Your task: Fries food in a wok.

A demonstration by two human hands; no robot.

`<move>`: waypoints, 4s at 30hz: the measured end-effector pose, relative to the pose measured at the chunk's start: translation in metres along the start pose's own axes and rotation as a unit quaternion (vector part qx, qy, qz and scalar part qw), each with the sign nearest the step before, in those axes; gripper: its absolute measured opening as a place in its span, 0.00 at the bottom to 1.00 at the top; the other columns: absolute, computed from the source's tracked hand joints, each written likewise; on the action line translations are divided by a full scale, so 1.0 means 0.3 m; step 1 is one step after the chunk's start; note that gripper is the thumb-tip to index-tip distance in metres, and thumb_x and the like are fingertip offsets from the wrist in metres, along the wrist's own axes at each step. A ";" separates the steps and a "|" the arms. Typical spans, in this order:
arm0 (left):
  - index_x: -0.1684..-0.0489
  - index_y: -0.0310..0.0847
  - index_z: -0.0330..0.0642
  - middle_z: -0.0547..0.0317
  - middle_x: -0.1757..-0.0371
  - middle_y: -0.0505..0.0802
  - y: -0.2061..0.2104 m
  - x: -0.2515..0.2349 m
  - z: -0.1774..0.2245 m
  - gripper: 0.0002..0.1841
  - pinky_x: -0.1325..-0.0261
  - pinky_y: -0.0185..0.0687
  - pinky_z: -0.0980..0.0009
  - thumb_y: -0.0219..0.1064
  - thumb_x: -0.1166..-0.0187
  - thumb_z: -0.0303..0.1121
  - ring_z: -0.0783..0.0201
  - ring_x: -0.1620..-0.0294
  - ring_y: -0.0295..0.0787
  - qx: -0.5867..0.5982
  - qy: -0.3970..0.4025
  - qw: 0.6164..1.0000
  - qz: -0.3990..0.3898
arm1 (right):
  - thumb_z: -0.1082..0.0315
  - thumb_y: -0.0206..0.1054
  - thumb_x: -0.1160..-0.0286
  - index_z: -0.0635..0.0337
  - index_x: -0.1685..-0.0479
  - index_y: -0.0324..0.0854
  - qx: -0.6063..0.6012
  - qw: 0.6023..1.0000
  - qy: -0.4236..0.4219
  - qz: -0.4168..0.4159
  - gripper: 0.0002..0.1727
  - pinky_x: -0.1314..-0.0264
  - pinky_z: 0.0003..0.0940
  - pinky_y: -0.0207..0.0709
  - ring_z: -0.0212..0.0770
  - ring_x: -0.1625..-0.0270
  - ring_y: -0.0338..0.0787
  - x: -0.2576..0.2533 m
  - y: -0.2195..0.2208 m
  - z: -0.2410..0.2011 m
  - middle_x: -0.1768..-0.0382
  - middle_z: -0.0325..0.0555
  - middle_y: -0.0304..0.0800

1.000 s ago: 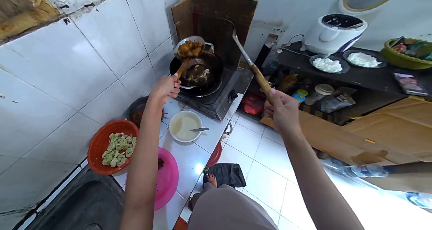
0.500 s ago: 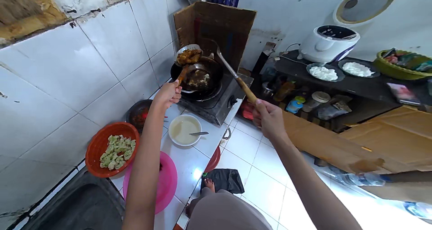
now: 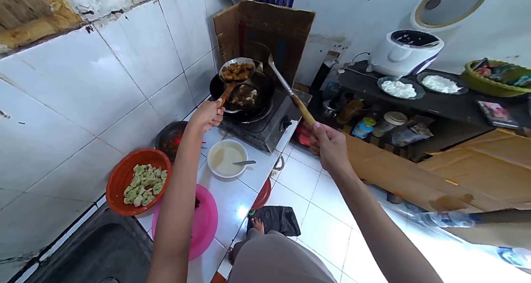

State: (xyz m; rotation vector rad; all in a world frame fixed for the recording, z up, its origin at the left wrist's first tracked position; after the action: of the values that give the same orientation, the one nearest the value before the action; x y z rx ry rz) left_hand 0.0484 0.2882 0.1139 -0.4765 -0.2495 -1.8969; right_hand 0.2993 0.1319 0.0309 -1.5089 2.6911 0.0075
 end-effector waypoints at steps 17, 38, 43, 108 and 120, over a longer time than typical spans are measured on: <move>0.61 0.69 0.40 0.72 0.83 0.65 0.031 0.021 0.017 0.19 0.88 0.46 0.84 0.40 0.03 0.41 0.80 0.91 0.49 -0.008 0.033 0.998 0.058 | 0.68 0.44 0.05 0.63 0.50 0.80 -0.046 0.998 0.005 0.045 0.17 0.85 0.13 0.59 0.18 0.90 0.61 0.004 -0.095 -0.019 0.89 0.22 0.64; 0.66 0.70 0.44 0.74 0.86 0.65 -0.108 0.143 -0.143 0.19 0.89 0.48 0.85 0.41 0.03 0.40 0.81 0.92 0.50 0.015 0.034 0.999 -0.011 | 0.61 0.45 0.05 0.54 0.54 0.79 0.004 1.000 0.010 0.013 0.17 0.84 0.16 0.63 0.18 0.89 0.63 0.029 -0.135 0.031 0.88 0.19 0.65; 0.58 0.76 0.43 0.74 0.85 0.68 -0.251 0.587 -0.456 0.16 0.86 0.50 0.87 0.45 0.06 0.40 0.83 0.89 0.55 -0.024 0.113 0.993 0.027 | 0.58 0.45 0.06 0.48 0.49 0.79 -0.008 1.000 0.000 -0.015 0.16 0.86 0.14 0.61 0.17 0.89 0.62 0.008 -0.208 0.046 0.88 0.16 0.64; 0.51 0.78 0.34 0.74 0.82 0.71 -0.170 1.190 -1.039 0.16 0.82 0.61 0.86 0.49 0.12 0.38 0.83 0.86 0.62 -0.083 0.001 0.917 0.391 | 0.58 0.53 0.09 0.50 0.41 0.76 -0.233 0.904 0.163 -0.318 0.12 0.78 0.06 0.72 0.16 0.80 0.77 0.121 -0.033 0.006 0.65 0.25 0.85; 0.54 0.73 0.46 0.82 0.83 0.72 -0.177 0.876 -0.780 0.14 0.86 0.56 0.93 0.40 0.09 0.32 0.89 0.89 0.59 0.179 0.125 0.942 0.254 | 0.62 0.47 0.06 0.55 0.41 0.79 0.089 0.990 0.008 -0.112 0.15 0.84 0.11 0.58 0.14 0.87 0.61 -0.083 0.006 -0.178 0.80 0.19 0.70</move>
State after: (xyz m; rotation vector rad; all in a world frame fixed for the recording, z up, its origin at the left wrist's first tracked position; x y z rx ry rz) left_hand -0.1306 -0.0056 0.0225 -0.0387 -0.2661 -1.3481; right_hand 0.3084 0.1524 0.0854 -1.7474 2.4408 -0.2489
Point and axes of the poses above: each hand's wrist, its own x-axis away from the middle knuckle, its own y-axis out of the palm, z = x × y, the point moved 1 cm from there along -x, towards the middle knuckle
